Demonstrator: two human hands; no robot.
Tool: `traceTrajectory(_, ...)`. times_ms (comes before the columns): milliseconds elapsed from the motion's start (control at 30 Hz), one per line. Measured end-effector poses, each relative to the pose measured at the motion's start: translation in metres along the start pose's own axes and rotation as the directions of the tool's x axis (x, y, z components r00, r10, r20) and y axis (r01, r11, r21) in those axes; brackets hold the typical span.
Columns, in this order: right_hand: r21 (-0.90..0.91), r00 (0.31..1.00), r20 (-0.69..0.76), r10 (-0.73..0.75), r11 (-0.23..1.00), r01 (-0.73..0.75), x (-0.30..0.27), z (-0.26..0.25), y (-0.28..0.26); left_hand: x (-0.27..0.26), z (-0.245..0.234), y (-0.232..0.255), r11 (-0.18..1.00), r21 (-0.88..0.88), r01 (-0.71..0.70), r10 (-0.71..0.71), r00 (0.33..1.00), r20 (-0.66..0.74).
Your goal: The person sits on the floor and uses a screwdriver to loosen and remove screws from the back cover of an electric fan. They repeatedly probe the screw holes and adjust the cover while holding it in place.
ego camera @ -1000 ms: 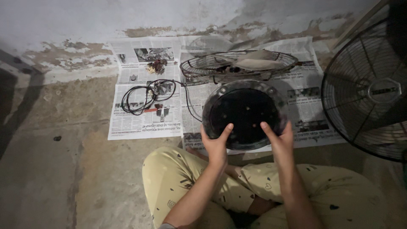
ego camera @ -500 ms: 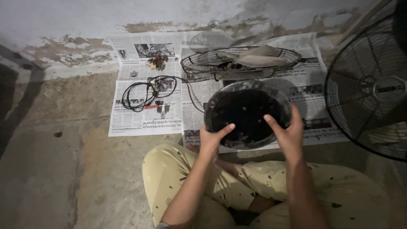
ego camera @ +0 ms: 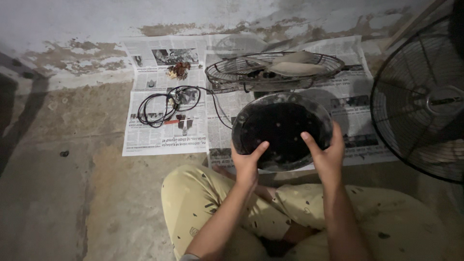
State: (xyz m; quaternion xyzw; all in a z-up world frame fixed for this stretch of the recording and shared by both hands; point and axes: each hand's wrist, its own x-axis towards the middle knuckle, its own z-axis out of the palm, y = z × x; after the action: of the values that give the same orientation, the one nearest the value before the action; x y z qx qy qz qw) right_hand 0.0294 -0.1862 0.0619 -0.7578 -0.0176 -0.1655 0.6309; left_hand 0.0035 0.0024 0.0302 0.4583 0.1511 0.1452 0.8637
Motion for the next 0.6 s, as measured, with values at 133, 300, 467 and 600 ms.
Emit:
traceTrajectory(133, 0.023, 0.999, -0.013, 0.044, 0.999, -0.044, 0.0, 0.003, -0.001, 0.001, 0.003, 0.004, 1.0, 0.0, 0.026, -0.026, 0.999, -0.021)
traceTrajectory(300, -0.348, 0.919, -0.12, -0.376, 0.883, 0.316, -0.006, 0.01, -0.024, -0.002, 0.008, 0.008, 0.991, 0.0, 0.133, -0.133, 0.989, -0.072)
traceTrajectory(467, -0.654, 0.833, 0.022, -0.553, 0.622, 0.43, -0.011, 0.029, -0.051, -0.003, 0.009, 0.009, 0.99, 0.002, 0.141, -0.141, 0.986, -0.092)
traceTrajectory(600, -0.523, 0.761, 0.22, -0.61, 0.585, 0.62, 0.015, 0.04, -0.057, -0.004, 0.009, 0.013, 0.991, -0.001, 0.134, -0.134, 0.988, -0.076)
